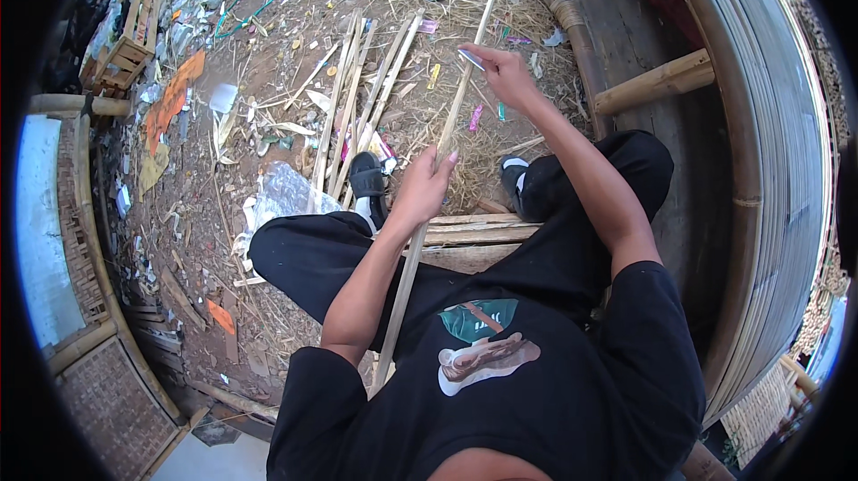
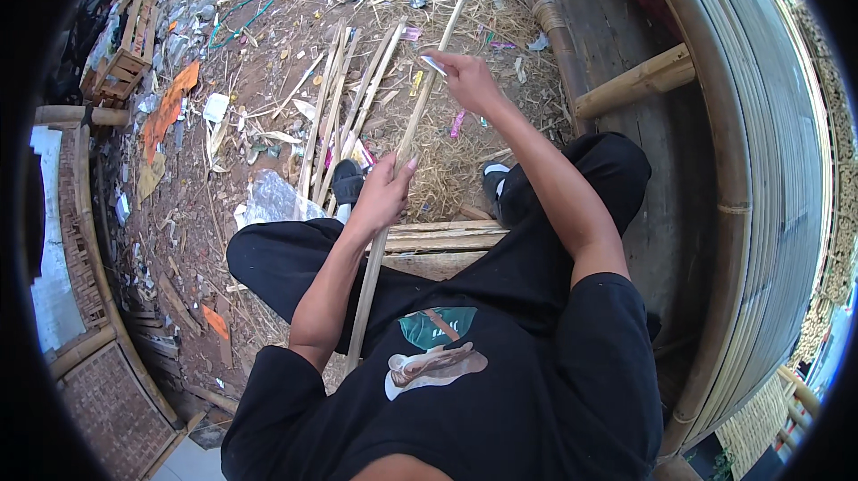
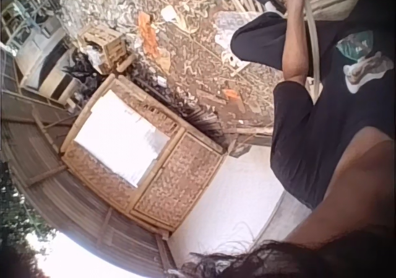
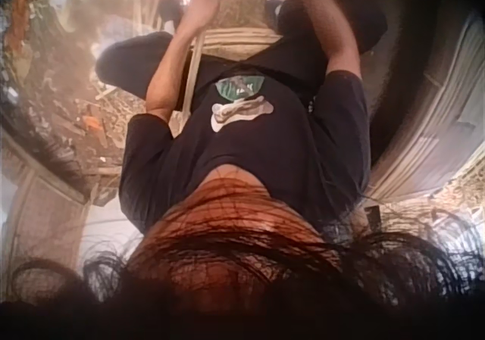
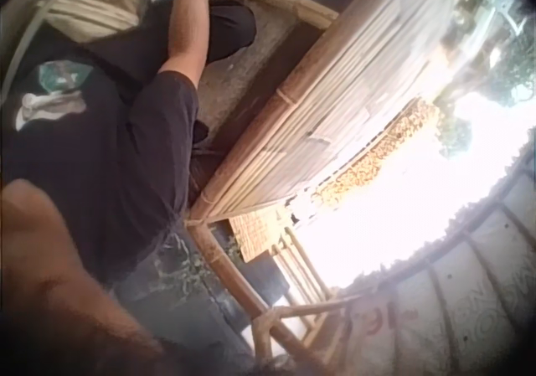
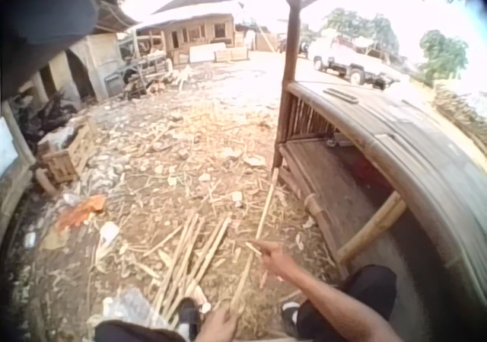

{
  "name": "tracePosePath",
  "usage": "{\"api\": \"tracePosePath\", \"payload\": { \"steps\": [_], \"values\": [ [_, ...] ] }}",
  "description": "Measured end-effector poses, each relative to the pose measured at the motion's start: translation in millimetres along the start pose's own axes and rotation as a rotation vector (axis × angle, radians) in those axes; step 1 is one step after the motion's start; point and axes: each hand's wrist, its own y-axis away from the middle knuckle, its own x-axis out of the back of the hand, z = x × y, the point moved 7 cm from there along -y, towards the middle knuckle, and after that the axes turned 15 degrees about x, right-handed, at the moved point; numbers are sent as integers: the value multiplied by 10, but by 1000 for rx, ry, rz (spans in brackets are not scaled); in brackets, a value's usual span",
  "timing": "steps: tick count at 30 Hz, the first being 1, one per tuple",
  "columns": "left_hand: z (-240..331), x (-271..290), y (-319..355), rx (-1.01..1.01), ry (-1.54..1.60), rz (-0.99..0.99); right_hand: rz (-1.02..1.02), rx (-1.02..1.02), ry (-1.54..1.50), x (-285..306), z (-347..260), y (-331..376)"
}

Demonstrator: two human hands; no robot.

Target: The person strips bark from thin bamboo slats using a small blade, handling several slats one after another.

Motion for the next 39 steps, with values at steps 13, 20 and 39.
{"api": "tracePosePath", "payload": {
  "steps": [13,20,39],
  "values": [
    [-23,133,79,35,-25,32,12,-36,-72,-248,-324,126],
    [66,99,111,-40,18,-19,94,-45,-70,122,-170,-47],
    [160,31,235,106,390,-279,92,16,19,150,-198,-94]
  ]
}}
